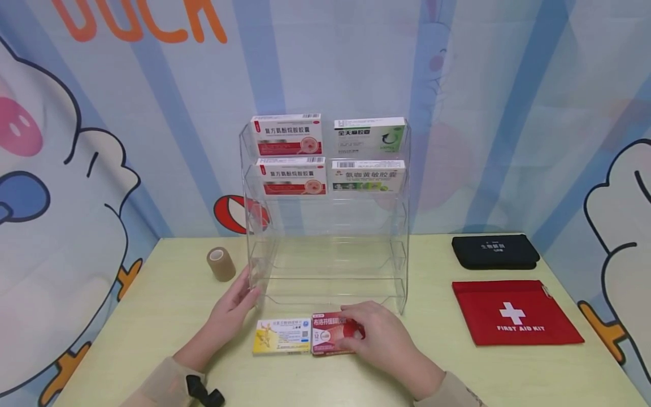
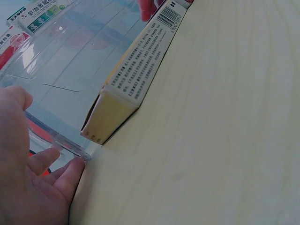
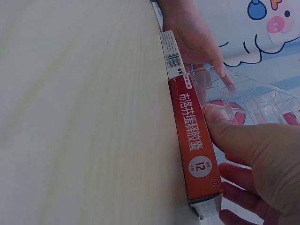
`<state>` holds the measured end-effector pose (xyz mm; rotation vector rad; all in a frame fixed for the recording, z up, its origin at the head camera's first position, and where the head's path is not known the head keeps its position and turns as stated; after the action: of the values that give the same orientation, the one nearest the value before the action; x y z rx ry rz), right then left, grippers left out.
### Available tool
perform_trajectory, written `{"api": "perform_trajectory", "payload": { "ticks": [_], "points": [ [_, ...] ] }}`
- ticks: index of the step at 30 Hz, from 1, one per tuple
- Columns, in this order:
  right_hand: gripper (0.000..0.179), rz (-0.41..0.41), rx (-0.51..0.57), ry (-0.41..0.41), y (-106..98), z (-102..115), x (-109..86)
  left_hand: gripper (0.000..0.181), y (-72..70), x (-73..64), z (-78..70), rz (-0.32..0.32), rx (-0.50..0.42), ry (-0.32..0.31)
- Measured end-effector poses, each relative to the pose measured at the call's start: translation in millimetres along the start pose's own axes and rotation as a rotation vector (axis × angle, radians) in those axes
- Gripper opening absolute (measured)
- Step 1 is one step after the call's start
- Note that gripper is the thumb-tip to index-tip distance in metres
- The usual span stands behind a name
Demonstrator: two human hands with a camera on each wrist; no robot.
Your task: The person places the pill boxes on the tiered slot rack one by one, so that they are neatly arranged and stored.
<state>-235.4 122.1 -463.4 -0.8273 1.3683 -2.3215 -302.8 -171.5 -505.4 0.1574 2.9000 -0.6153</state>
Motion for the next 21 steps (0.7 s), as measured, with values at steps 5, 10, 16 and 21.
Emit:
{"api": "perform_trajectory", "payload": {
  "ticks": [5,10,16,21],
  "points": [
    [0.062,0.033,0.008,0.03,1,-2,-0.6,0.07,0.5,-0.1,-0.1,-0.001,0.003,-0.005],
    [0.071,0.079,0.071,0.116,4,-9,-2.0,0.07,0.3,-0.7,-0.8,-0.002,0.0,-0.007],
    [0.078,0.111,0.098,0.168,7,-15,-3.5,0.07,0.2,-1.9,-1.9,-0.005,0.006,-0.013],
    [0.078,0.097,0.049,0.12,5,-14,-2.4,0.07,0.2,-3.2,-3.4,-0.009,0.01,-0.018]
  ]
}}
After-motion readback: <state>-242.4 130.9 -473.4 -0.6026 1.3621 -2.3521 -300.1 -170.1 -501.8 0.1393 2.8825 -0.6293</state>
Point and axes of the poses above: each hand's wrist, its own x-axis towards the middle knuckle, its own y-axis out of the palm, z = x × y, the point moved 10 cm from there along x, towards the middle knuckle, and after that the axes turned 15 degrees about -y, right-handed, at the moved point
